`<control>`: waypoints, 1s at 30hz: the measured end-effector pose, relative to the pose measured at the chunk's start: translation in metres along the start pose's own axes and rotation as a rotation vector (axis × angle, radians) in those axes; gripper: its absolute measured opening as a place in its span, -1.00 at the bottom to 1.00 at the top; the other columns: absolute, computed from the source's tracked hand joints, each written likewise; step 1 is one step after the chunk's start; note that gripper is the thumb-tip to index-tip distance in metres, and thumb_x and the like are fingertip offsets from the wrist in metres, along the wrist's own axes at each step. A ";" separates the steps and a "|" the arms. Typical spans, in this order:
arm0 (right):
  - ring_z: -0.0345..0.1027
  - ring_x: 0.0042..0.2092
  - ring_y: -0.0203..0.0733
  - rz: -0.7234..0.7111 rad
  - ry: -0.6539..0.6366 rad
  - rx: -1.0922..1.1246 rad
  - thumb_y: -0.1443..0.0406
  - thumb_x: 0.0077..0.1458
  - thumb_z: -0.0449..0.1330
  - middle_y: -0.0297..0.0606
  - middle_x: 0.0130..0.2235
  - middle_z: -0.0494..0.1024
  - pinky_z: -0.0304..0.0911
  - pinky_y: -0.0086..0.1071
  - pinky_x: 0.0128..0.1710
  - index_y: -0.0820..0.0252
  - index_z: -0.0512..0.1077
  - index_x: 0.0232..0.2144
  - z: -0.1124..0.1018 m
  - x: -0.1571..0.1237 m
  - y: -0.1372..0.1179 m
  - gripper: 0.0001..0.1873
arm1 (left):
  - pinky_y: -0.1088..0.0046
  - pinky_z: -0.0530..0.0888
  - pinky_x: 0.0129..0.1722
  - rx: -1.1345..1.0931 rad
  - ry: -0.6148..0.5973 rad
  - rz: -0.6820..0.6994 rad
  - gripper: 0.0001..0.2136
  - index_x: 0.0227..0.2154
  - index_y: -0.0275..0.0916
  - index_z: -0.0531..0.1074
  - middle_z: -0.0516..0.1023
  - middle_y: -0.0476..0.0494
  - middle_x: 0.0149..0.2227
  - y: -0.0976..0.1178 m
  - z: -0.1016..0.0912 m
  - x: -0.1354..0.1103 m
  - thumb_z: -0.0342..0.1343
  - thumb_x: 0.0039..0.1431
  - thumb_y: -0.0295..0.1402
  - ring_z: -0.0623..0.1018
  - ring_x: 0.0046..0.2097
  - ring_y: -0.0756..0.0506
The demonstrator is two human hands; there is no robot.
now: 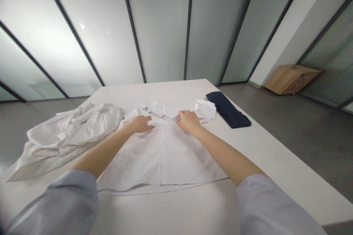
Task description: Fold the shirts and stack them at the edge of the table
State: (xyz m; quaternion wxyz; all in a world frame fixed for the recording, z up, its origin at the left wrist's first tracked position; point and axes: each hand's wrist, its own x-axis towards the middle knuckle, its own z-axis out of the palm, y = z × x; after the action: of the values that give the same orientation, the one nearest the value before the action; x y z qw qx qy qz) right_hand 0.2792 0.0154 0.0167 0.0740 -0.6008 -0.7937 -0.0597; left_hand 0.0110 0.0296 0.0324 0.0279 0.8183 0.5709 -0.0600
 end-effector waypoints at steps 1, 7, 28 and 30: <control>0.28 0.08 0.09 -0.036 0.075 -0.003 0.09 0.18 0.07 0.05 0.08 0.43 0.16 -0.17 0.03 0.23 0.38 0.06 0.000 0.004 -0.005 -0.51 | 0.26 0.41 -0.08 -0.028 0.039 0.055 -0.56 -0.04 -0.22 0.41 0.56 -0.28 -0.09 0.002 0.002 0.007 0.02 0.14 -0.03 0.53 -0.04 -0.25; 0.09 0.23 0.06 -0.206 0.093 -0.020 0.30 0.13 0.11 -0.05 0.18 0.36 -0.08 -0.09 0.19 0.15 0.37 0.11 0.026 0.041 -0.017 -0.53 | 0.28 0.40 -0.02 -0.088 0.244 0.075 -0.77 -0.22 -0.27 0.46 0.53 -0.28 -0.11 0.003 0.027 0.031 0.00 0.18 -0.26 0.50 -0.02 -0.21; 0.32 0.01 0.05 -0.132 0.084 0.053 0.25 0.13 0.05 -0.03 -0.06 0.54 0.06 -0.20 0.05 0.21 0.37 0.11 0.029 0.059 0.006 -0.50 | 0.27 0.37 0.04 -0.183 0.106 -0.113 -0.49 0.22 -0.13 0.24 0.50 -0.23 0.07 -0.023 0.019 0.058 -0.05 0.18 -0.27 0.48 0.09 -0.22; 0.40 -0.06 0.00 -0.053 0.014 0.099 0.24 0.15 0.02 -0.09 -0.12 0.59 0.14 -0.26 -0.03 0.15 0.47 0.00 0.029 0.064 -0.004 -0.59 | 0.36 0.39 0.01 -0.277 0.134 -0.117 -0.65 -0.03 -0.17 0.49 0.57 -0.19 -0.03 -0.025 0.018 0.069 -0.07 0.19 -0.31 0.52 0.03 -0.17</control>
State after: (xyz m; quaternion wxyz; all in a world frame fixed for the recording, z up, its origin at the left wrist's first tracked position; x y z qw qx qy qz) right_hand 0.2565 0.0800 0.0006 0.1077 -0.5745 -0.8109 -0.0267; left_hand 0.0102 0.1006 0.0064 0.0990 0.7741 0.6210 0.0725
